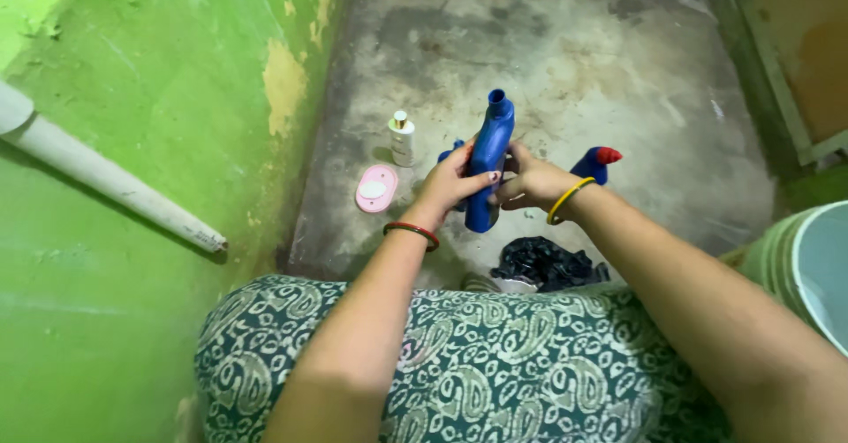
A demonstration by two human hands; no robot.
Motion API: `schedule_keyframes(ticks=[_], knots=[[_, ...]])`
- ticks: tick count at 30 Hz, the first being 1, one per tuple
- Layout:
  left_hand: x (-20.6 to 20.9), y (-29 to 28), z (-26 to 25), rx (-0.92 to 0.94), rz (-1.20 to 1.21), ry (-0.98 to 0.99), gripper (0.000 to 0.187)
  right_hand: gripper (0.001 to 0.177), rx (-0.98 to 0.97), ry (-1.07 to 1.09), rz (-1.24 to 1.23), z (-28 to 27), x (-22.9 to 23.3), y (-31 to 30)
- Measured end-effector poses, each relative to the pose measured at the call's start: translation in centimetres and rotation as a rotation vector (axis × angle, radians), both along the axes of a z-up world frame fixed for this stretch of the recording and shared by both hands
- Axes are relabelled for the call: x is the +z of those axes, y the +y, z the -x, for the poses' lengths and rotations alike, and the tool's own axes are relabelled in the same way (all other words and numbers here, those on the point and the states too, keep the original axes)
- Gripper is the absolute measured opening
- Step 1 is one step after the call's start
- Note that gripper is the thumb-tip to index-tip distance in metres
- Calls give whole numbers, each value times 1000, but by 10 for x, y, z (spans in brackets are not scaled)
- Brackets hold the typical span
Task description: The person sits on the floor and pours a blue liquid from a large blue bottle into a smaller blue bottle. They handle the bottles and their caps, transferring the contents between the containers.
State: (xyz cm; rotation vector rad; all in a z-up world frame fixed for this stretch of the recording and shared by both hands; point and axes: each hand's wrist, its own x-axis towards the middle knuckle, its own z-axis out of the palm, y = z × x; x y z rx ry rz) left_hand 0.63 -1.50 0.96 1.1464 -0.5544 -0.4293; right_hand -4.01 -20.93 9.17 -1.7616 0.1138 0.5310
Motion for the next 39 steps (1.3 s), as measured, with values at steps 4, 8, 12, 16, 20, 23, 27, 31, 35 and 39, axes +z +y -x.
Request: schedule_keyframes(ticks=[4,8,12,16,20,23,27,31,35,39], knots=[[12,-18,7,21,-17,63,68,90,-69,-68,-114,17,11,-5],[16,-22,-2,123,20,242,57,70,-143,-114,-252,7,0,-16],[-35,-20,-32,321,-176,327,53,63,-198,-119,60,-1,-20,-26],[-125,-8,-85,500,-678,-40,66,76,-199,-121,355,-14,-40,-46],[-146,1,-113,447,-1072,-88,84,72,-134,-302,503,-26,-65,-64],[-129,14,-126,305,-1236,-102,96,73,-174,-189,511,-35,-74,-69],[-93,7,-118,163,-1366,-253,106,75,-151,-244,472,-40,-86,-71],[-82,-1,-95,192,-1437,-359,81,71,-173,-224,469,-46,-90,-74],[-87,10,-72,304,-1361,-457,59,64,-207,-109,472,-50,-89,-71],[-95,7,-61,448,-1511,-397,65,66,-223,-103,470,-51,-90,-69]])
